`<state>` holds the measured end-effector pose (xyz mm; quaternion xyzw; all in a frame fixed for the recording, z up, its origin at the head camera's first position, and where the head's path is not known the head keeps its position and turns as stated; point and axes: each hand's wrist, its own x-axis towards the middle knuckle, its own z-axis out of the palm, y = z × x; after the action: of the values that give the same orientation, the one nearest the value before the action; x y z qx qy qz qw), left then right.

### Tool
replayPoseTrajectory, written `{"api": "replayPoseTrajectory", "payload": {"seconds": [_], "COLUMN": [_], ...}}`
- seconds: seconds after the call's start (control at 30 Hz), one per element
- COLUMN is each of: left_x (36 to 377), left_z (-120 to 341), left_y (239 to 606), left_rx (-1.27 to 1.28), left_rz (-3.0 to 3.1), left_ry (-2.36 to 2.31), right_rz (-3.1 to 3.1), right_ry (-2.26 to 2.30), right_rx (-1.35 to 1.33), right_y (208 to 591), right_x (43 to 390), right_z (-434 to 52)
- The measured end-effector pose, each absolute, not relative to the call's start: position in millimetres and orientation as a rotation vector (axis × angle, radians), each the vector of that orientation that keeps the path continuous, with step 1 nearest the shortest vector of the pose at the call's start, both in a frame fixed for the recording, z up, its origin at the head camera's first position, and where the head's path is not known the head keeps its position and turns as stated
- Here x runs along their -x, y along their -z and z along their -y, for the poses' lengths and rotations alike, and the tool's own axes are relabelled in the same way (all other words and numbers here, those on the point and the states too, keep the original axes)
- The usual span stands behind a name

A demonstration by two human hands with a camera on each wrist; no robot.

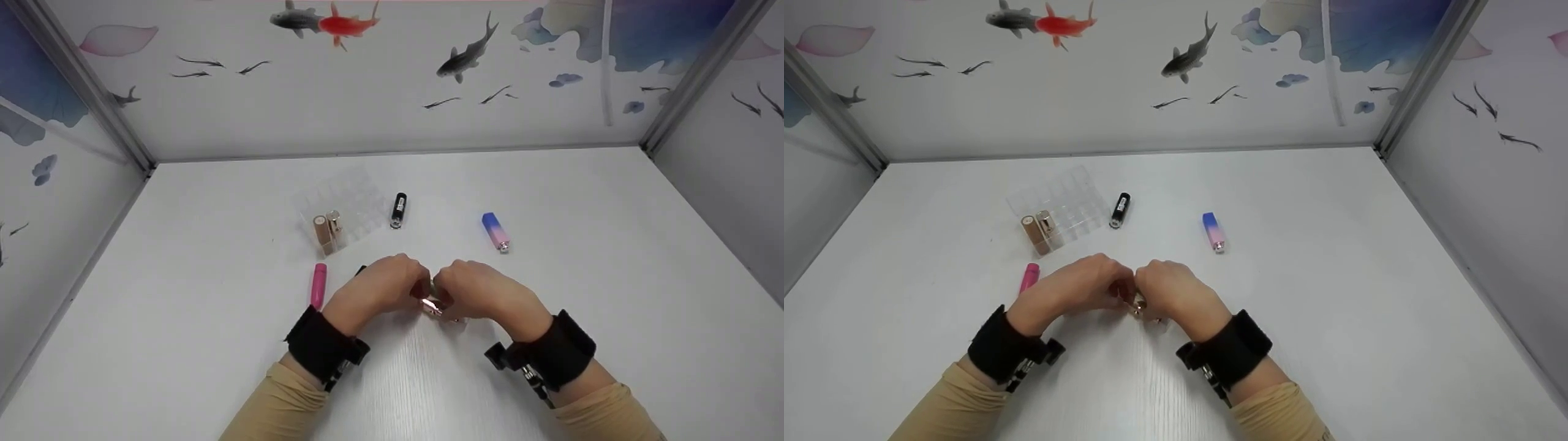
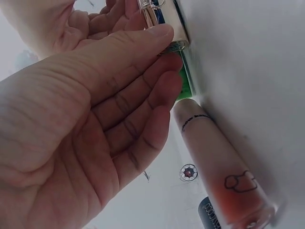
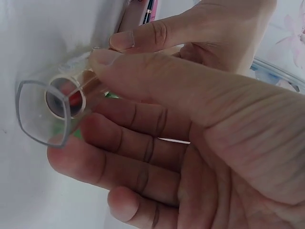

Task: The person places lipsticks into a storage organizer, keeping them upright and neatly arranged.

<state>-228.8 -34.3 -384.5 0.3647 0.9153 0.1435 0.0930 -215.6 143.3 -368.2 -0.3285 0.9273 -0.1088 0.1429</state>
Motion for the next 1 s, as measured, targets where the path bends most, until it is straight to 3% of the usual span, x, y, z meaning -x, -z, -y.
{"api": "replayPoseTrajectory", "payload": {"seconds": [0.7, 1.0], "left_x": [228.7, 241.1], "left_z": [51.0, 60.1], "left_y": [361.0, 357.1], "left_rx": [-0.994, -0.926], "left_rz": [-2.611, -2.63], "left_ry": [-0.633, -1.027], "right_rz": [-2.672, -2.8], "right_ry": [0.427, 0.612], "right_rx": [1.151, 1.14], "right_y": [358.5, 356.4], "right_x": [223.2, 229.4], "right_z": [-155.3, -160.2]}}
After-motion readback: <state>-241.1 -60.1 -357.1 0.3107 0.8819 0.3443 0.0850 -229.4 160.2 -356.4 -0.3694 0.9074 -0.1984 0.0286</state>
